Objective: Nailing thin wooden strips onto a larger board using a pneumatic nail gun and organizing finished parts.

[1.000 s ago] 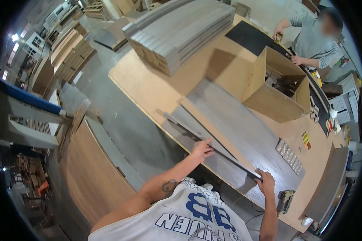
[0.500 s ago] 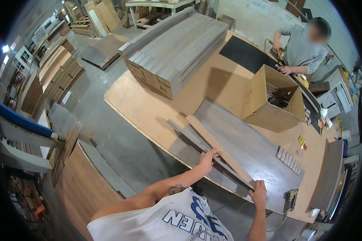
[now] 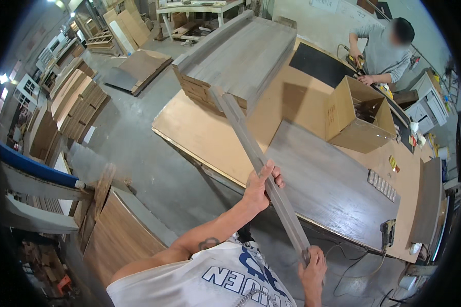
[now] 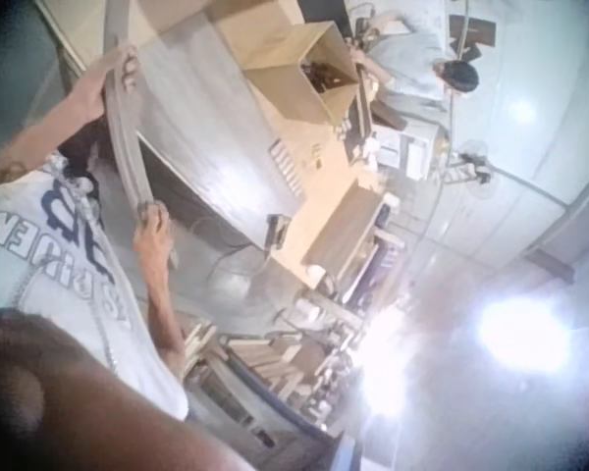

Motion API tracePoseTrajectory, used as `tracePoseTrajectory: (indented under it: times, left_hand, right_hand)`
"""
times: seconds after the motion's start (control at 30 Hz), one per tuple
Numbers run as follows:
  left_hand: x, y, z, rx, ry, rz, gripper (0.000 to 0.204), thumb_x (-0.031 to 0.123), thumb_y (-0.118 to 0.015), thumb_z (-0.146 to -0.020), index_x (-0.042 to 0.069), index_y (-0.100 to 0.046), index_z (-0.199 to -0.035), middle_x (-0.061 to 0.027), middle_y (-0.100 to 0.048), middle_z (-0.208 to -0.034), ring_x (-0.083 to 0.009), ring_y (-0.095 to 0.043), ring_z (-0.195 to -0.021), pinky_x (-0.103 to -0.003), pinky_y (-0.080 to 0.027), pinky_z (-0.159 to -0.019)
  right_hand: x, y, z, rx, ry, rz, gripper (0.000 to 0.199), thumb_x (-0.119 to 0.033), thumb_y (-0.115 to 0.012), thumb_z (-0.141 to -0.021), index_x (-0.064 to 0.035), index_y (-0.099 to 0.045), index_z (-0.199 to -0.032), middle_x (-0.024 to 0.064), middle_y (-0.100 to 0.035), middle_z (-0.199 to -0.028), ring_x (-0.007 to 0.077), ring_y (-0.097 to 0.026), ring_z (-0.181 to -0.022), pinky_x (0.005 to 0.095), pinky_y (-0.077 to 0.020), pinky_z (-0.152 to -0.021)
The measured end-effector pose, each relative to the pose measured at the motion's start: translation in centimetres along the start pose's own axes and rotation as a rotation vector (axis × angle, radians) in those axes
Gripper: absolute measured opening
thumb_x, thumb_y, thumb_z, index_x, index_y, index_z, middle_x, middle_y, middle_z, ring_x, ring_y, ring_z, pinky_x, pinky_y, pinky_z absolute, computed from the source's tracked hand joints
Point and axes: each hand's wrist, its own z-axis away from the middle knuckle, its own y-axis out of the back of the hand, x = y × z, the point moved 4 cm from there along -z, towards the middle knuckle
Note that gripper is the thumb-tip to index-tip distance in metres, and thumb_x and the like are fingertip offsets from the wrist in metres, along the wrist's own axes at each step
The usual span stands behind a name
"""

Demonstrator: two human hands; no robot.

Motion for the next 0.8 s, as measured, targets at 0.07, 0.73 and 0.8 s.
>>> tracePoseTrajectory:
  times: [0.07,0.73,0.8]
  left_hand:
    - [2.5,-0.6,-0.1,-0.024,0.008,0.036,0.046,0.049,-0.078,-0.085,0.012,-0.057,-0.102,-0.0026,-0.057,-0.087,-0.0200,-0.060,-0.083,-0.036,-0.052,-0.079]
    - [26.9,2.0,-14.0,-0.329,0.193,-0.118,0.069,0.057,-0.083,-0.074,0.009,-0.053,-0.112,-0.0033,-0.061,-0.084,-0.0204,-0.063,-0.071,-0.036,-0.055,-0.070]
    - [28.7,1.8,-15.8,-0.355,0.235,-0.168,0.068,0.056,-0.083,-0.075,0.008,-0.052,-0.112,-0.0036,-0.059,-0.082,-0.0191,-0.062,-0.069,-0.034,-0.054,-0.065]
  right_hand:
    - [-2.6,1.1,-0.1,-0.063,-0.125,-0.148,0.069,-0.010,-0.083,-0.067,-0.0021,-0.049,-0.127,0.0226,-0.060,-0.119,0.0410,-0.063,-0.104,0.0496,-0.0502,-0.086]
    - [-25.7,-13.8,-16.0,0.002,-0.605,-0.716,0.056,-0.017,-0.091,-0.072,0.0027,-0.058,-0.113,0.0111,-0.074,-0.093,0.0129,-0.068,-0.080,0.0295,-0.0554,-0.073]
    - [-29.7,-14.9,-18.0,0.078,-0.551,-0.781,0.053,-0.013,-0.088,-0.076,0.0023,-0.055,-0.114,0.0126,-0.073,-0.101,0.0131,-0.069,-0.082,0.0291,-0.0557,-0.074]
